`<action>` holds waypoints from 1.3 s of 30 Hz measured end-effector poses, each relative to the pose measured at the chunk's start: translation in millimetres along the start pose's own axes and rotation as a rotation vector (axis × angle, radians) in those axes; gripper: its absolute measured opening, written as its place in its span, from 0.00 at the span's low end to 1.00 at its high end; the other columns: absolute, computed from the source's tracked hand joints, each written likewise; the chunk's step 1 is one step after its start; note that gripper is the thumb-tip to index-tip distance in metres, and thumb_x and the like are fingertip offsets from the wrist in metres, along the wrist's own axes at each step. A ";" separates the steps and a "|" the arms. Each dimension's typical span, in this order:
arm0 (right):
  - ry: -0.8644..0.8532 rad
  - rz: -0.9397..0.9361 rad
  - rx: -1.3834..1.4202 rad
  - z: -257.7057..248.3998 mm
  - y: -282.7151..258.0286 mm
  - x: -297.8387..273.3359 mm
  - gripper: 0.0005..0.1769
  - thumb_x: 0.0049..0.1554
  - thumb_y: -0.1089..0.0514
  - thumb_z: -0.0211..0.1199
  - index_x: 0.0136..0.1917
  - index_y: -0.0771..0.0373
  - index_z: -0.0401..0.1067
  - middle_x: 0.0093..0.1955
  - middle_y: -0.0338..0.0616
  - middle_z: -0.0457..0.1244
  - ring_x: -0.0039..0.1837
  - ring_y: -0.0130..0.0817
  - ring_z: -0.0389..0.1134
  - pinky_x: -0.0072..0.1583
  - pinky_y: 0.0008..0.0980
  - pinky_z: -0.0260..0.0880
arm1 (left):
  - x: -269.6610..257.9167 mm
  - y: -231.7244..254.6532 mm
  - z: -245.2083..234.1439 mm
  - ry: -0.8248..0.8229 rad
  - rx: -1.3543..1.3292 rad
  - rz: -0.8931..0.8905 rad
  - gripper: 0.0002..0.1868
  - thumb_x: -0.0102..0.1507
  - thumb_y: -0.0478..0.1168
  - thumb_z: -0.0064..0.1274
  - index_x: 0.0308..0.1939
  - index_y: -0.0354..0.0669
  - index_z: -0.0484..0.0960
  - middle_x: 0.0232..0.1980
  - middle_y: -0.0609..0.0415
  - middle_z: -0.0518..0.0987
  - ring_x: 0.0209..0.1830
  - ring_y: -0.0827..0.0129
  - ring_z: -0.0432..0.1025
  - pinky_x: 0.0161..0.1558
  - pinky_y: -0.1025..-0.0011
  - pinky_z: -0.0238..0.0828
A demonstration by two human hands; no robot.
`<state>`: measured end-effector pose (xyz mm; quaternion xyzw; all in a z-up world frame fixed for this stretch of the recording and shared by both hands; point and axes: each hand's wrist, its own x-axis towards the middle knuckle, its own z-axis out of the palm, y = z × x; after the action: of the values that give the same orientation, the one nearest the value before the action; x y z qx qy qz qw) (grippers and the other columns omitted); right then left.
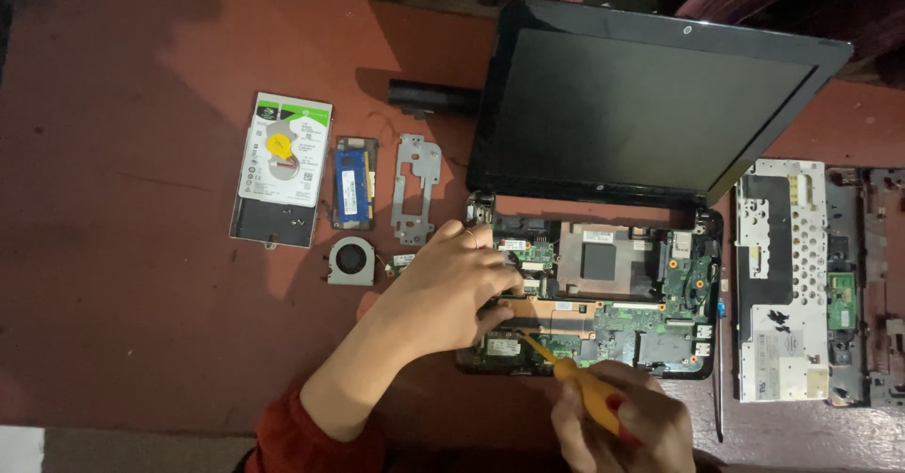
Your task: Disassembling a laptop by removing screws and internal components such as the hard drive and fan.
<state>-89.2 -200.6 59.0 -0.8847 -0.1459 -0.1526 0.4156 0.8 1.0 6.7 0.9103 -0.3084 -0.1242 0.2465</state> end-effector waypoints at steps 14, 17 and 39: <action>0.113 0.066 -0.067 5.2 -6.2 -3.8 0.15 0.51 0.65 0.65 0.46 0.58 0.59 0.41 0.44 0.58 0.42 0.34 0.72 0.41 0.21 0.73 | 0.1 -1.6 2.4 0.046 0.000 0.032 0.16 0.61 0.50 0.53 0.48 0.49 0.83 0.47 0.57 0.82 0.55 0.56 0.65 0.52 0.58 0.55; 0.091 0.064 -0.068 4.5 -5.9 -4.9 0.17 0.51 0.65 0.65 0.48 0.58 0.59 0.41 0.47 0.59 0.41 0.32 0.72 0.39 0.19 0.73 | -0.9 -2.6 2.9 0.048 0.005 0.033 0.16 0.61 0.50 0.53 0.49 0.49 0.83 0.47 0.58 0.82 0.53 0.58 0.65 0.50 0.59 0.56; -0.188 -0.034 -0.040 -16.6 -8.0 23.9 0.11 0.52 0.57 0.61 0.50 0.55 0.74 0.52 0.43 0.70 0.55 0.31 0.75 0.55 0.23 0.76 | 3.1 1.3 -3.1 -0.112 0.003 -0.046 0.18 0.62 0.52 0.50 0.54 0.53 0.80 0.55 0.60 0.79 0.60 0.60 0.61 0.54 0.59 0.52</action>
<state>-72.9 -205.5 84.1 -0.9007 -0.1962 -0.0789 0.3796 3.8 -0.7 9.8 0.9092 -0.3008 -0.1800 0.2248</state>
